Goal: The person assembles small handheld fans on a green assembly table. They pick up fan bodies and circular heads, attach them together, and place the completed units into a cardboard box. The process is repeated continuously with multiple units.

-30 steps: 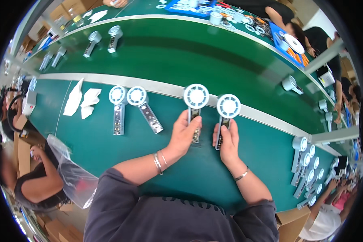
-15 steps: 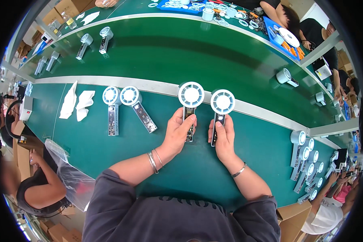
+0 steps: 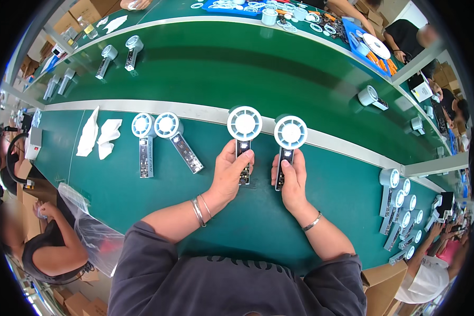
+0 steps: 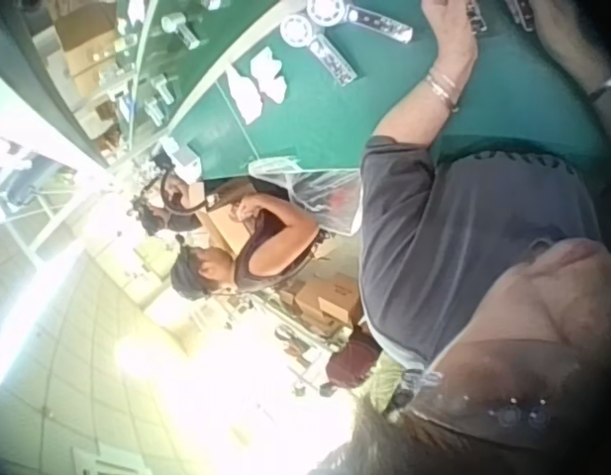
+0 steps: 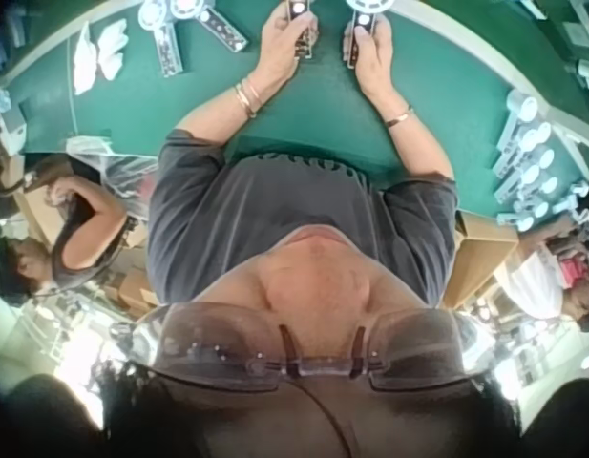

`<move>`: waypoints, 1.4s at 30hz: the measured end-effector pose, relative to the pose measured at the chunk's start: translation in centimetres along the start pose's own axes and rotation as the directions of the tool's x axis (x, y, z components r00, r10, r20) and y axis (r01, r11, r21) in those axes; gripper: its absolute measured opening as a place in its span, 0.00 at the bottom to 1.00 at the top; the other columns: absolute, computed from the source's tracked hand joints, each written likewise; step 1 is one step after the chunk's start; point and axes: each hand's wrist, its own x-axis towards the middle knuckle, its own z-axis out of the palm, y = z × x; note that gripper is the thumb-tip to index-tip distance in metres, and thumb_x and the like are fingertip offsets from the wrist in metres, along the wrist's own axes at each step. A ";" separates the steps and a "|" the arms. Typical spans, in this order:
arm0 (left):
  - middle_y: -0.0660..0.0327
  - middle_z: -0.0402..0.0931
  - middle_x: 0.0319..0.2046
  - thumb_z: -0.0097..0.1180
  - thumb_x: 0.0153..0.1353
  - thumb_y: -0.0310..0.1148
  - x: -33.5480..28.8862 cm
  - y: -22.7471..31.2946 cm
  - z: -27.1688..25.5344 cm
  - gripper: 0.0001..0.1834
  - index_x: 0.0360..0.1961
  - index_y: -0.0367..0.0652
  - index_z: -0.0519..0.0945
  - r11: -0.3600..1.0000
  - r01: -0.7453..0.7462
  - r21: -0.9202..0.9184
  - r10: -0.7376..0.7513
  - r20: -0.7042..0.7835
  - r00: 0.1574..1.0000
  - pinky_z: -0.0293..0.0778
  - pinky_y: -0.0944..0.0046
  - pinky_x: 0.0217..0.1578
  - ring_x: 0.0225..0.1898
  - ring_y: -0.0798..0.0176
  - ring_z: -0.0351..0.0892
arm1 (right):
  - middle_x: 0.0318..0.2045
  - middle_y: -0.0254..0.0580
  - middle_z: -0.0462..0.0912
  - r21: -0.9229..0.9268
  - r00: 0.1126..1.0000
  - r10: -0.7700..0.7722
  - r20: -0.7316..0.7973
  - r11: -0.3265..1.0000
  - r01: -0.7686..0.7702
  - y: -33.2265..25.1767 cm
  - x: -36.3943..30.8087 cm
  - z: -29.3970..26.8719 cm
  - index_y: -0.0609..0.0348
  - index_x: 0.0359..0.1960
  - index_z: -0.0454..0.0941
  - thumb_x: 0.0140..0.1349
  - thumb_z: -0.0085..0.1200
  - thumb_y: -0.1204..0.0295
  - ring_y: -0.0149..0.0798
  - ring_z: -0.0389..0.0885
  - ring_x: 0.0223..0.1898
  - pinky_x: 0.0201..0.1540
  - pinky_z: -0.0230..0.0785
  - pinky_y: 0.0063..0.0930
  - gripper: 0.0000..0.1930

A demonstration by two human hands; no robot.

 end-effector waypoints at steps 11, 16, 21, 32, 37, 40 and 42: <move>0.64 0.69 0.24 0.52 0.58 0.34 0.0 0.1 -0.1 0.20 0.50 0.36 0.68 1.000 0.007 -0.020 -0.007 0.024 1.000 0.65 0.73 0.25 0.23 0.72 0.66 | 0.31 0.37 0.69 -0.092 0.993 -0.112 0.031 0.989 0.114 0.1 -0.2 -0.3 0.66 0.54 0.56 0.65 0.39 0.69 0.24 0.67 0.24 0.24 0.63 0.16 0.19; 0.63 0.69 0.24 0.52 0.58 0.34 -0.1 0.1 0.0 0.20 0.50 0.36 0.68 1.000 -0.017 -0.012 0.018 0.032 0.999 0.65 0.73 0.25 0.24 0.72 0.66 | 0.31 0.37 0.69 -0.082 0.995 -0.095 0.015 0.992 0.096 0.0 -0.2 -0.2 0.65 0.54 0.56 0.64 0.39 0.70 0.23 0.67 0.24 0.24 0.63 0.16 0.19; 0.63 0.70 0.24 0.53 0.57 0.34 -0.2 0.3 0.0 0.20 0.49 0.37 0.68 0.999 -0.033 -0.007 0.033 0.035 0.999 0.65 0.72 0.25 0.24 0.72 0.67 | 0.31 0.36 0.69 -0.079 0.995 -0.095 0.023 0.992 0.096 -0.1 -0.2 -0.2 0.65 0.54 0.55 0.64 0.39 0.70 0.23 0.67 0.24 0.24 0.63 0.16 0.19; 0.62 0.70 0.25 0.53 0.57 0.34 -0.1 0.1 -0.1 0.21 0.50 0.37 0.68 1.000 -0.020 -0.023 0.021 0.039 0.999 0.66 0.72 0.25 0.24 0.71 0.67 | 0.30 0.37 0.69 -0.074 0.993 -0.117 0.031 0.990 0.119 0.0 -0.1 -0.2 0.65 0.55 0.55 0.63 0.39 0.71 0.24 0.67 0.23 0.23 0.63 0.16 0.20; 0.62 0.70 0.25 0.52 0.56 0.33 -0.1 0.1 -0.1 0.21 0.50 0.37 0.68 0.999 -0.020 -0.029 0.022 0.045 0.999 0.65 0.72 0.25 0.24 0.71 0.67 | 0.30 0.37 0.69 -0.077 0.992 -0.117 0.037 0.990 0.120 0.1 -0.1 -0.3 0.65 0.55 0.55 0.63 0.39 0.71 0.24 0.67 0.23 0.23 0.63 0.16 0.20; 0.62 0.70 0.25 0.52 0.56 0.33 -0.1 0.1 -0.1 0.21 0.50 0.37 0.68 0.999 -0.017 -0.029 0.018 0.042 0.999 0.65 0.72 0.25 0.24 0.71 0.67 | 0.30 0.37 0.69 -0.081 0.993 -0.114 0.035 0.990 0.116 0.1 -0.1 -0.3 0.65 0.55 0.55 0.64 0.40 0.70 0.24 0.67 0.23 0.23 0.63 0.16 0.20; 0.62 0.70 0.25 0.52 0.56 0.33 -0.1 0.1 -0.1 0.21 0.50 0.37 0.68 0.999 -0.018 -0.034 0.020 0.042 0.999 0.65 0.72 0.25 0.24 0.71 0.67 | 0.30 0.37 0.69 -0.088 0.993 -0.112 0.035 0.990 0.115 0.1 -0.1 -0.3 0.65 0.55 0.55 0.64 0.40 0.70 0.24 0.67 0.23 0.23 0.63 0.16 0.20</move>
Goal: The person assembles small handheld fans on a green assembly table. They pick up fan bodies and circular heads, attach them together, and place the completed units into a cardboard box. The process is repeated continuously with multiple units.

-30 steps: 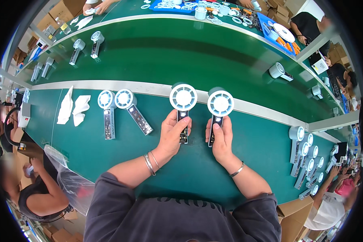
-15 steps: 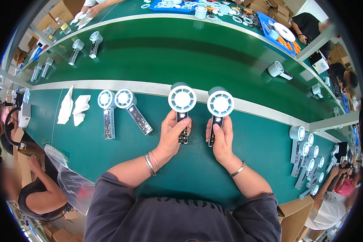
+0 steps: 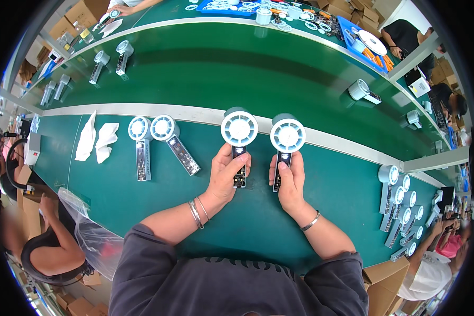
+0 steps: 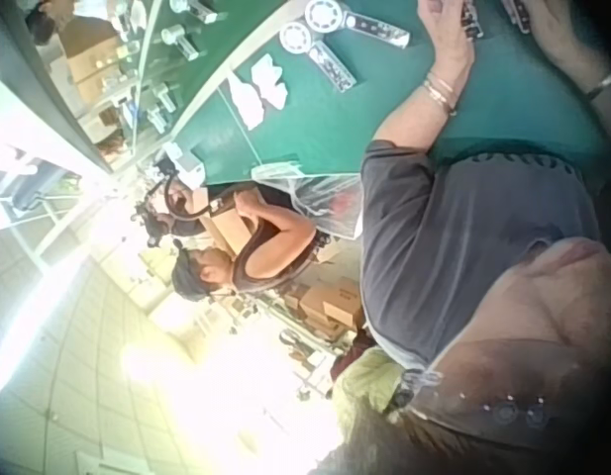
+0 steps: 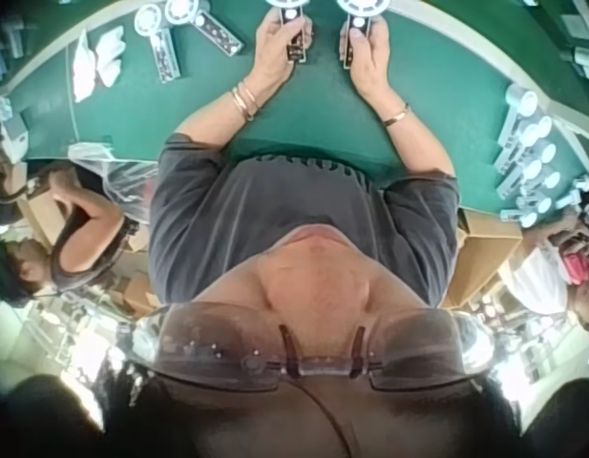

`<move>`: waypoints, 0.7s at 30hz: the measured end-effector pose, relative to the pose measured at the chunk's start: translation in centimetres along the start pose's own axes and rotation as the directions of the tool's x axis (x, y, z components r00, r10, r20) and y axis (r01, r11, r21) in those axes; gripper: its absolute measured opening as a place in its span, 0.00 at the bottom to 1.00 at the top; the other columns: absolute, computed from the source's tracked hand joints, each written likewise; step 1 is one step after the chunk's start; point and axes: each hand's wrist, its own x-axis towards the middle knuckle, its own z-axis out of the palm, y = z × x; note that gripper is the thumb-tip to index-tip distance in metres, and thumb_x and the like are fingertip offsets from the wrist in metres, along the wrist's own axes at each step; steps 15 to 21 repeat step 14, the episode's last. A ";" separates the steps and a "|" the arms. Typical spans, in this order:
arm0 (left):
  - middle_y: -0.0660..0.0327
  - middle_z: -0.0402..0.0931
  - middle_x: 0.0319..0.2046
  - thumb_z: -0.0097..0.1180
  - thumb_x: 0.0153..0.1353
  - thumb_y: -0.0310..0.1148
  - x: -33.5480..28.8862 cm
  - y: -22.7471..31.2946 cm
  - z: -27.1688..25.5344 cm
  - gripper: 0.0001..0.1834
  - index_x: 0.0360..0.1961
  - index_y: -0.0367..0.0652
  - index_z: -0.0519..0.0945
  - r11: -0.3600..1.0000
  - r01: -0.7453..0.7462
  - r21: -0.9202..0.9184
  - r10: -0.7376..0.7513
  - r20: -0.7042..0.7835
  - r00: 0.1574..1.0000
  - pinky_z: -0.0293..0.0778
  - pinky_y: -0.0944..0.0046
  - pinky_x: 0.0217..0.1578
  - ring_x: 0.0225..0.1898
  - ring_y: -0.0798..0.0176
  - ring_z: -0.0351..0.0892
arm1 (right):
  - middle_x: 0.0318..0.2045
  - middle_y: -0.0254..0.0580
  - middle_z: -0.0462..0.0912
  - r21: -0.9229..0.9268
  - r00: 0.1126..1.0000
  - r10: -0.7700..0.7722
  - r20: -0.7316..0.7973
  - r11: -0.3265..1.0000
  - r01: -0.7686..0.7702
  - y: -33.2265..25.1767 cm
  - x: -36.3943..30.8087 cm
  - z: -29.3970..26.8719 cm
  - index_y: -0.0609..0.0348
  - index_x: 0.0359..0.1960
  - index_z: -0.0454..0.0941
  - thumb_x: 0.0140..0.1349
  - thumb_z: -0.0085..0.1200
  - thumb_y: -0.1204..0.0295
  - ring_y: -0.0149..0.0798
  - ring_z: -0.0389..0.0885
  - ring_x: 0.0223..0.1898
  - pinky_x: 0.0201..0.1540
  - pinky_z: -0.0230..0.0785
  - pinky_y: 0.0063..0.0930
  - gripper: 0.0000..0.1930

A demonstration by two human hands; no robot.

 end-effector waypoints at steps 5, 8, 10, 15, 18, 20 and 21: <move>0.62 0.70 0.25 0.53 0.56 0.34 0.0 -0.1 -0.1 0.21 0.50 0.36 0.68 1.000 0.011 -0.012 -0.011 -0.005 1.000 0.65 0.72 0.25 0.24 0.71 0.67 | 0.30 0.36 0.69 0.000 1.000 0.018 -0.002 1.000 -0.018 -0.1 0.0 0.1 0.65 0.55 0.56 0.64 0.40 0.70 0.23 0.67 0.23 0.23 0.63 0.16 0.20; 0.62 0.70 0.25 0.53 0.56 0.34 0.0 -0.1 -0.2 0.21 0.50 0.36 0.68 1.000 0.015 -0.021 -0.015 0.004 1.000 0.65 0.72 0.25 0.24 0.71 0.67 | 0.30 0.36 0.69 0.004 1.000 0.013 0.001 1.000 -0.013 -0.1 0.0 0.1 0.65 0.55 0.56 0.64 0.40 0.70 0.23 0.67 0.23 0.23 0.62 0.16 0.20; 0.62 0.70 0.25 0.53 0.56 0.34 0.1 0.0 -0.2 0.21 0.50 0.35 0.68 0.999 0.026 -0.036 -0.025 0.020 0.999 0.65 0.72 0.25 0.24 0.71 0.67 | 0.30 0.36 0.69 0.005 1.000 0.009 -0.001 1.000 -0.009 0.0 0.0 0.1 0.66 0.54 0.56 0.64 0.40 0.70 0.23 0.67 0.23 0.23 0.62 0.16 0.19; 0.61 0.70 0.25 0.54 0.56 0.34 0.1 -0.4 -0.5 0.22 0.50 0.36 0.68 0.998 0.033 -0.054 -0.031 0.030 0.999 0.65 0.72 0.25 0.25 0.70 0.67 | 0.30 0.37 0.70 -0.007 1.000 0.010 -0.001 1.000 -0.010 0.3 0.0 0.0 0.65 0.54 0.56 0.64 0.40 0.70 0.24 0.67 0.23 0.23 0.62 0.16 0.19; 0.61 0.70 0.25 0.54 0.56 0.34 0.1 -0.4 -0.5 0.22 0.50 0.36 0.68 0.998 0.033 -0.054 -0.031 0.030 0.999 0.65 0.72 0.25 0.25 0.70 0.67 | 0.30 0.37 0.70 -0.007 1.000 0.010 -0.001 1.000 -0.010 0.3 0.0 0.0 0.65 0.54 0.56 0.64 0.40 0.70 0.24 0.67 0.23 0.23 0.62 0.16 0.19; 0.61 0.70 0.25 0.54 0.56 0.34 0.1 -0.4 -0.5 0.22 0.50 0.36 0.68 0.998 0.033 -0.054 -0.031 0.030 0.999 0.65 0.72 0.25 0.25 0.70 0.67 | 0.30 0.37 0.70 -0.007 1.000 0.010 -0.001 1.000 -0.010 0.3 0.0 0.0 0.65 0.54 0.56 0.64 0.40 0.70 0.24 0.67 0.23 0.23 0.62 0.16 0.19; 0.61 0.70 0.25 0.54 0.56 0.34 0.1 -0.4 -0.5 0.22 0.50 0.36 0.68 0.998 0.033 -0.054 -0.031 0.030 0.999 0.65 0.72 0.25 0.25 0.70 0.67 | 0.30 0.37 0.70 -0.007 1.000 0.010 -0.001 1.000 -0.010 0.3 0.0 0.0 0.65 0.54 0.56 0.64 0.40 0.70 0.24 0.67 0.23 0.23 0.62 0.16 0.19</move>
